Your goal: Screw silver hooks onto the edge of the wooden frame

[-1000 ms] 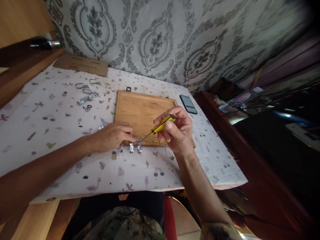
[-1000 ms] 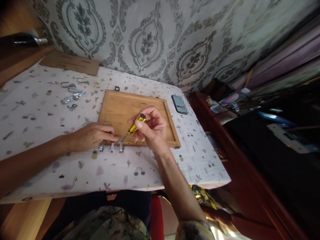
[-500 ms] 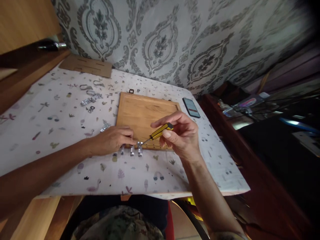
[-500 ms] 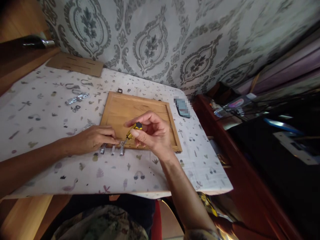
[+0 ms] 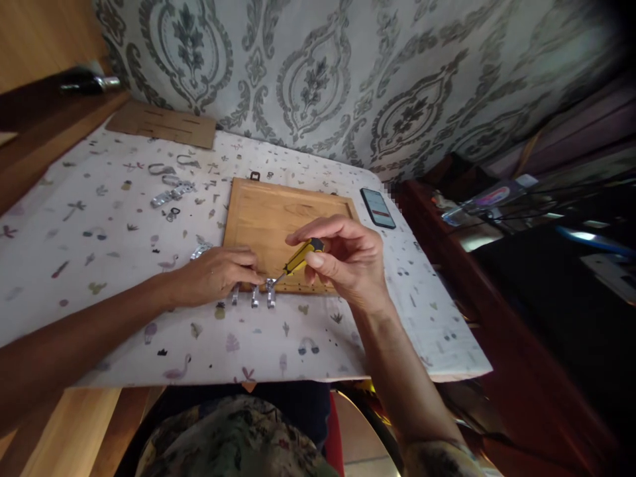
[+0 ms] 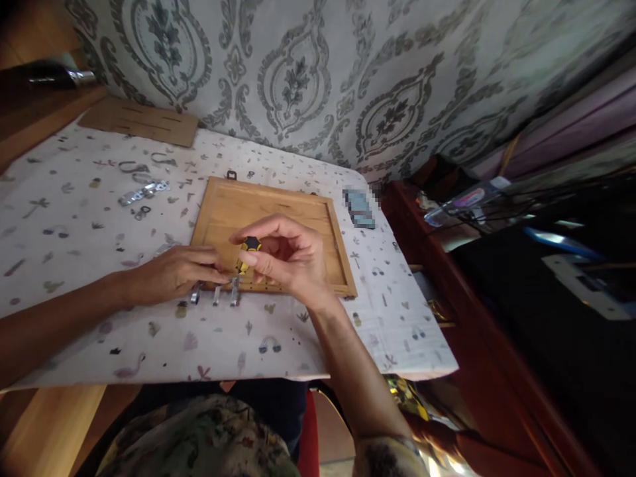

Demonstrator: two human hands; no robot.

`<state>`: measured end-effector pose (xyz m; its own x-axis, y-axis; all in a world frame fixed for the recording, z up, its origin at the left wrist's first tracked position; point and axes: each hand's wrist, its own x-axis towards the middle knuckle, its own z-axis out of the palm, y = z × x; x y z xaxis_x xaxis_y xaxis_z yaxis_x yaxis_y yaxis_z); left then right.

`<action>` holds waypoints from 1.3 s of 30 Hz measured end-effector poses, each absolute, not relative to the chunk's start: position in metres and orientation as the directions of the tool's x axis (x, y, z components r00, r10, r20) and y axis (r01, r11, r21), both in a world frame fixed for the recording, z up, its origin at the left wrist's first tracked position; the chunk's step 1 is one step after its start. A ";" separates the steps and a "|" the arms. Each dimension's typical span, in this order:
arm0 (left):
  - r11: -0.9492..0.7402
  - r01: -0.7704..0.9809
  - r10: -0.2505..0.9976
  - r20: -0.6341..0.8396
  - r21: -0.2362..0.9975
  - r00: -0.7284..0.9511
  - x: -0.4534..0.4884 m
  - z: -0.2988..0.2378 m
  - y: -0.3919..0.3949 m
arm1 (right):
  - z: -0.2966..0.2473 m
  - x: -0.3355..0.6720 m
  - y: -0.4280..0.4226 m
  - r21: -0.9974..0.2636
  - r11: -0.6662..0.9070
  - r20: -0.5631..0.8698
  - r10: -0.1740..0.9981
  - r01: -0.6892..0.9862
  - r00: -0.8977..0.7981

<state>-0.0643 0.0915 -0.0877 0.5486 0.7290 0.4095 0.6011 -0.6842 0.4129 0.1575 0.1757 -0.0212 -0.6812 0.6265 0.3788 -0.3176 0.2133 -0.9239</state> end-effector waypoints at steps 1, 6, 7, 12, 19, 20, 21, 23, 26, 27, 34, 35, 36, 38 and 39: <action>-0.683 0.604 0.730 0.405 0.410 0.550 -0.064 -0.088 0.092 | -0.020 0.156 0.175 -0.924 0.211 0.378 0.629 -0.319 -0.679; -0.673 0.621 0.740 0.365 0.401 0.565 -0.065 -0.088 0.091 | -0.026 0.154 0.171 -0.916 0.161 0.388 0.590 -0.368 -0.708; -0.663 0.628 0.748 0.349 0.406 0.564 -0.065 -0.088 0.091 | -0.029 0.154 0.171 -0.910 0.160 0.400 0.585 -0.383 -0.705; -0.640 0.645 0.767 0.305 0.418 0.564 -0.064 -0.086 0.091 | -0.039 0.155 0.172 -0.886 0.199 0.447 0.606 -0.419 -0.658; -0.656 0.634 0.754 0.331 0.410 0.567 -0.065 -0.087 0.092 | -0.037 0.159 0.173 -0.894 0.216 0.432 0.641 -0.392 -0.634; -0.657 0.632 0.754 0.332 0.411 0.567 -0.065 -0.087 0.092 | -0.037 0.160 0.173 -0.897 0.208 0.428 0.628 -0.389 -0.650; -0.656 0.631 0.754 0.332 0.413 0.567 -0.065 -0.087 0.092 | -0.038 0.161 0.174 -0.901 0.199 0.422 0.614 -0.386 -0.667; -0.655 0.630 0.756 0.332 0.418 0.565 -0.065 -0.086 0.092 | -0.039 0.163 0.175 -0.909 0.185 0.406 0.590 -0.373 -0.698; -0.651 0.631 0.758 0.327 0.422 0.564 -0.065 -0.085 0.091 | -0.037 0.163 0.176 -0.912 0.194 0.403 0.586 -0.361 -0.703; -0.650 0.632 0.759 0.325 0.422 0.564 -0.065 -0.085 0.091 | -0.035 0.162 0.176 -0.906 0.210 0.417 0.588 -0.367 -0.693; -0.652 0.644 0.758 0.351 0.400 0.550 -0.064 -0.087 0.092 | -0.023 0.155 0.172 -0.909 0.214 0.409 0.629 -0.358 -0.661; -0.653 0.642 0.757 0.354 0.401 0.549 -0.065 -0.088 0.092 | -0.023 0.156 0.172 -0.913 0.200 0.398 0.625 -0.354 -0.671; -0.655 0.641 0.756 0.356 0.401 0.550 -0.065 -0.088 0.092 | -0.022 0.157 0.172 -0.919 0.190 0.386 0.616 -0.346 -0.687; -0.659 0.638 0.752 0.358 0.399 0.553 -0.065 -0.088 0.092 | -0.022 0.159 0.174 -0.933 0.177 0.356 0.584 -0.314 -0.729; -0.659 0.637 0.752 0.358 0.399 0.554 -0.065 -0.088 0.092 | -0.022 0.160 0.175 -0.939 0.174 0.343 0.564 -0.298 -0.751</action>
